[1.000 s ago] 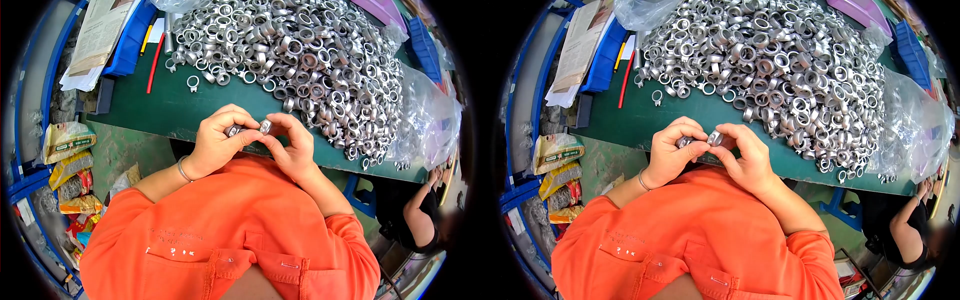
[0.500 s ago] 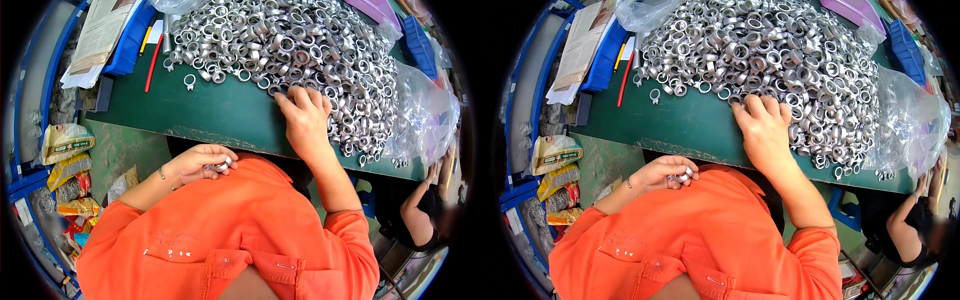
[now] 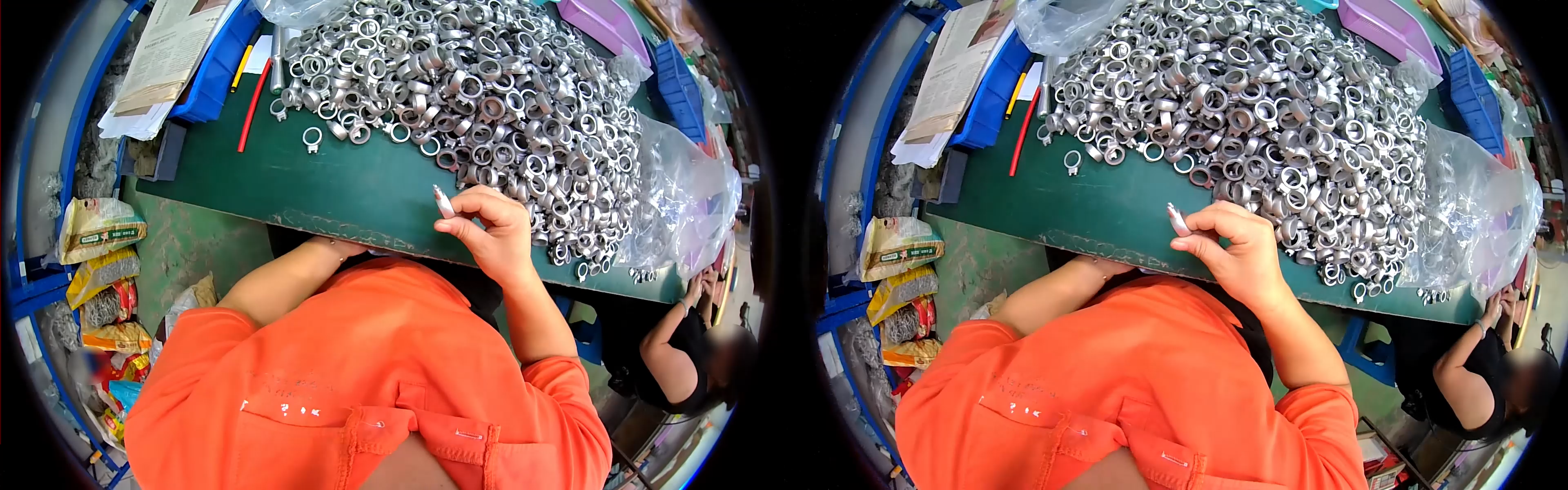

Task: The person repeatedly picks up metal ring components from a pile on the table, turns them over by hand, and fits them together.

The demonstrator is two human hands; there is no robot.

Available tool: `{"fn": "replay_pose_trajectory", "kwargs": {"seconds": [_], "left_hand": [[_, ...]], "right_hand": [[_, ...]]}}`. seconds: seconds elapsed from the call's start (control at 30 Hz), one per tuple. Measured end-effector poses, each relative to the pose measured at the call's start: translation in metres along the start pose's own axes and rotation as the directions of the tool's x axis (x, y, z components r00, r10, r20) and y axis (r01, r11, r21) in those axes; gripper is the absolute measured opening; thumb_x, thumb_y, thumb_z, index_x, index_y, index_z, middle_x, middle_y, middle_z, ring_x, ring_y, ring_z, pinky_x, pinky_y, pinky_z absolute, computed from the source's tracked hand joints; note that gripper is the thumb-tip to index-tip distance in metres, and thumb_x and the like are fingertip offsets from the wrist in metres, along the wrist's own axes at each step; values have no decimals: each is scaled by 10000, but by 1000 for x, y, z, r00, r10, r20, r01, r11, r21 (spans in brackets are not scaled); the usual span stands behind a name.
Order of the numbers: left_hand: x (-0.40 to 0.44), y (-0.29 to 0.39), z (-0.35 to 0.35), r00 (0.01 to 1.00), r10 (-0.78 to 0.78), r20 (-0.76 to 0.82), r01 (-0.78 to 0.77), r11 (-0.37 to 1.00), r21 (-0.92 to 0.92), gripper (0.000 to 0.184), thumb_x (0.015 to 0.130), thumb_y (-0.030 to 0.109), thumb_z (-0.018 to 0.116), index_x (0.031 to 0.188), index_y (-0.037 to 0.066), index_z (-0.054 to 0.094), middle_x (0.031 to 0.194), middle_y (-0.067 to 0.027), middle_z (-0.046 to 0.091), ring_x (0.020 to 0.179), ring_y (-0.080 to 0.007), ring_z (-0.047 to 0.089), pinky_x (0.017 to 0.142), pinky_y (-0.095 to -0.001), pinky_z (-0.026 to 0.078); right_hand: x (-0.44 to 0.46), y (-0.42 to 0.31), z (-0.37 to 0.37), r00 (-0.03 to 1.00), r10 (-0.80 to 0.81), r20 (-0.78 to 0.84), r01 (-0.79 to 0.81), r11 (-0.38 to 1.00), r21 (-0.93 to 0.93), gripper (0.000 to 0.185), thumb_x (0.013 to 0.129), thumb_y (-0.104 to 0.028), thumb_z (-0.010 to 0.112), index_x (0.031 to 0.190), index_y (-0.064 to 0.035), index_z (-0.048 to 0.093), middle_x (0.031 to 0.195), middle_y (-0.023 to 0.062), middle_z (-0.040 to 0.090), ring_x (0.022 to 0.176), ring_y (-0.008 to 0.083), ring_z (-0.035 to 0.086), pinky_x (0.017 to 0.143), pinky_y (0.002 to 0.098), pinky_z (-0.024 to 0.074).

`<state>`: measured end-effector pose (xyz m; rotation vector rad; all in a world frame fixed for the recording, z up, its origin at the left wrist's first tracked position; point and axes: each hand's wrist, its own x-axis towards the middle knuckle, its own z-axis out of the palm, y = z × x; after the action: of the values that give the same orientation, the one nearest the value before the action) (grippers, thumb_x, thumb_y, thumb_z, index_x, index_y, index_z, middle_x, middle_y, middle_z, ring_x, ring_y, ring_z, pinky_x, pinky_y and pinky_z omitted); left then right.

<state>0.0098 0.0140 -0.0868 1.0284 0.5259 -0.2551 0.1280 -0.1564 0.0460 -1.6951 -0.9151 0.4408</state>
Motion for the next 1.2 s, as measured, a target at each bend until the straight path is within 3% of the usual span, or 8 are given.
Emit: {"fn": "replay_pose_trajectory", "kwargs": {"seconds": [0.1, 0.27, 0.4, 0.5, 0.53, 0.97, 1.1, 1.2], "left_hand": [[-21, -3, -18, 999, 37, 35, -51, 639, 768, 296, 868, 144, 541, 1145, 39, 531, 1185, -130, 537, 1075, -298, 510, 901, -410, 417], [-82, 61, -21, 936, -134, 325, -295, 202, 934, 261, 848, 135, 545, 1081, 20, 574, 1080, -163, 589, 981, -298, 563, 847, -369, 441], [-100, 119, 11, 947, 11, 322, -272, 563, 780, 91, 804, 58, 615, 866, -7, 630, 807, -94, 637, 791, -189, 617, 692, -293, 489], [-85, 123, 40, 973, 190, 129, -216, 947, 237, 134, 777, 38, 686, 853, 3, 581, 744, -29, 604, 711, -57, 576, 611, -189, 467], [-76, 118, 50, 921, 377, 96, -389, 886, 252, 193, 753, -3, 701, 879, 13, 556, 768, -22, 604, 685, -55, 568, 608, -179, 470], [-54, 105, 57, 900, 428, 86, -436, 876, 207, 83, 845, 14, 597, 909, -40, 594, 875, -74, 608, 758, -130, 616, 668, -244, 530], [-47, 107, 53, 983, -17, 182, 76, 943, -324, 422, 975, 313, 367, 1095, -49, 550, 918, -97, 621, 797, -146, 608, 605, -241, 518], [-41, 100, 43, 969, -64, 240, 135, 946, -294, 289, 954, 251, 442, 989, -9, 564, 753, -32, 551, 635, -88, 509, 484, -194, 403]], "right_hand": [[-4, 4, 4, 994, 108, -14, -104, 980, 170, 121, 705, -42, 732, 793, -8, 655, 728, 59, 619, 648, 126, 566, 581, 245, 443], [-4, 11, 8, 991, 133, -5, -128, 962, 241, 107, 727, -36, 713, 810, -9, 651, 731, 60, 620, 656, 132, 574, 593, 246, 453], [1, 16, 16, 988, -144, -53, 148, 986, 80, 136, 729, -19, 701, 844, -15, 628, 788, 73, 620, 679, 169, 591, 608, 267, 477], [5, 6, 19, 948, -313, -65, 305, 946, -109, 168, 711, 3, 706, 851, -17, 616, 860, 96, 608, 694, 199, 596, 601, 275, 487], [4, 6, 20, 937, -340, -74, 327, 933, -151, 185, 693, 27, 711, 849, -16, 619, 898, 115, 589, 699, 209, 596, 585, 270, 491], [-4, 14, 17, 779, -613, -129, 550, 768, -328, 218, 627, 63, 658, 820, -7, 585, 919, 131, 597, 703, 242, 577, 596, 312, 482], [0, 4, 16, 752, -646, 133, 650, 692, -313, 221, 637, -19, 626, 857, -30, 633, 1004, 86, 616, 787, 223, 579, 640, 300, 457], [12, 13, 4, 810, -585, -23, 465, 666, -583, 214, 661, -101, 673, 862, -61, 613, 911, 71, 592, 770, 239, 558, 663, 338, 410]]}}
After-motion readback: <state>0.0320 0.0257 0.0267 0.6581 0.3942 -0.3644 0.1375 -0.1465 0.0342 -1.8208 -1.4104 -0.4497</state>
